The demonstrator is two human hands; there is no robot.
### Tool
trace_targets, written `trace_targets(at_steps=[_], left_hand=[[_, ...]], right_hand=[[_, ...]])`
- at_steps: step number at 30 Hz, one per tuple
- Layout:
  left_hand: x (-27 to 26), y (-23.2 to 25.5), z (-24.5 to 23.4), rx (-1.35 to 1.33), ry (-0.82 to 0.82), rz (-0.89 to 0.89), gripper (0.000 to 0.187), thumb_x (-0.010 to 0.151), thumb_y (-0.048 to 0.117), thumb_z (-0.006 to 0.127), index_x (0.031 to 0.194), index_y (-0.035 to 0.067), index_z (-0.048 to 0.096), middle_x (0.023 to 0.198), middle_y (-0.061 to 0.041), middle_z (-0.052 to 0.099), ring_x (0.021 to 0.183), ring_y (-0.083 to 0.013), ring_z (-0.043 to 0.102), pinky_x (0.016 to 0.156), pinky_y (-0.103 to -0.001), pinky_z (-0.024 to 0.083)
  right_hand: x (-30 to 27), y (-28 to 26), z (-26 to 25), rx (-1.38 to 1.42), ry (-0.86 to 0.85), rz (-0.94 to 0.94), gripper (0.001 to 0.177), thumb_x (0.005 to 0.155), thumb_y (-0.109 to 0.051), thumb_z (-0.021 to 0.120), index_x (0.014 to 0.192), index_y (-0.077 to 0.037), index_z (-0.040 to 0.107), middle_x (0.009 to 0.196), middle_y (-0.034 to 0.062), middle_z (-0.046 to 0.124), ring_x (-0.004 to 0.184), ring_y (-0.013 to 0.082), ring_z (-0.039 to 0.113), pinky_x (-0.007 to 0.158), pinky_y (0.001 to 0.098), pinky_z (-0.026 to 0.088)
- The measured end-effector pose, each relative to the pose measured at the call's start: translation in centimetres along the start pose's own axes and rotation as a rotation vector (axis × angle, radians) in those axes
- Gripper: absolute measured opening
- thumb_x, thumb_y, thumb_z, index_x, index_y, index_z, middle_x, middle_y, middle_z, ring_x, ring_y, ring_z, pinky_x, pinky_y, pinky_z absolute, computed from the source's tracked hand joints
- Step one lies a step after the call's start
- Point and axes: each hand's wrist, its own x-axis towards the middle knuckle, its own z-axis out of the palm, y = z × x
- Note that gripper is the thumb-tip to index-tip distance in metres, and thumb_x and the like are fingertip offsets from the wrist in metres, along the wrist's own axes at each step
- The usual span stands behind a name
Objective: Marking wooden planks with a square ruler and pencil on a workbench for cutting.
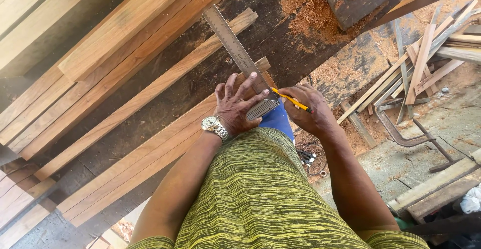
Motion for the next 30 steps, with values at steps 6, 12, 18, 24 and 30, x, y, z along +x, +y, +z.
trace_targets(at_steps=[6,12,18,24,30], left_hand=[[0.1,0.1,-0.3,0.021,-0.034,-0.008,0.083,0.064,0.06,0.081,0.141,0.044,0.057,0.169,-0.002,0.019,0.149,-0.041,0.011,0.114,-0.065,0.013],[-0.2,-0.2,0.1,0.01,0.002,0.015,0.081,0.068,0.061,0.081,0.143,0.044,0.057,0.17,-0.003,0.017,0.151,-0.0399,0.01,0.116,-0.065,0.012],[-0.3,-0.1,0.4,0.035,0.017,0.008,0.084,0.065,0.059,0.082,0.143,0.045,0.055,0.169,-0.002,0.017,0.151,-0.044,0.01,0.116,-0.068,0.014],[-0.6,-0.5,1.3,0.082,0.078,0.048,0.087,0.069,0.068,0.08,0.148,0.052,0.045,0.168,-0.003,0.013,0.15,-0.0454,0.007,0.112,-0.075,0.016],[-3.1,-0.6,-0.9,0.033,0.035,-0.017,0.111,0.062,0.077,0.08,0.155,0.05,0.026,0.17,-0.006,0.005,0.155,-0.0423,0.002,0.118,-0.076,0.01]], right_hand=[[-1.3,2.7,0.5,-0.101,-0.022,-0.057,0.025,0.09,-0.023,0.064,0.105,-0.008,0.078,0.092,0.0106,0.075,0.086,0.0241,0.066,0.08,0.0416,0.052],[-1.5,4.2,2.5,0.128,0.008,0.635,0.048,0.113,-0.041,0.046,0.081,-0.011,0.066,0.074,0.0122,0.061,0.061,0.0198,0.05,0.054,0.0371,0.046],[-0.7,6.7,8.8,0.505,0.03,0.275,0.028,0.108,-0.033,0.056,0.105,-0.008,0.068,0.075,-0.0009,0.06,0.058,0.0059,0.047,0.049,0.0245,0.042],[-0.4,6.8,9.8,1.111,-0.023,0.428,0.016,0.101,-0.016,0.064,0.111,-0.004,0.062,0.07,-0.002,0.054,0.045,0.0054,0.039,0.04,0.0234,0.033],[-1.1,7.3,9.4,1.103,-0.017,0.356,0.019,0.1,-0.016,0.064,0.115,-0.006,0.061,0.077,-0.0042,0.055,0.05,0.0051,0.042,0.044,0.0231,0.034]])
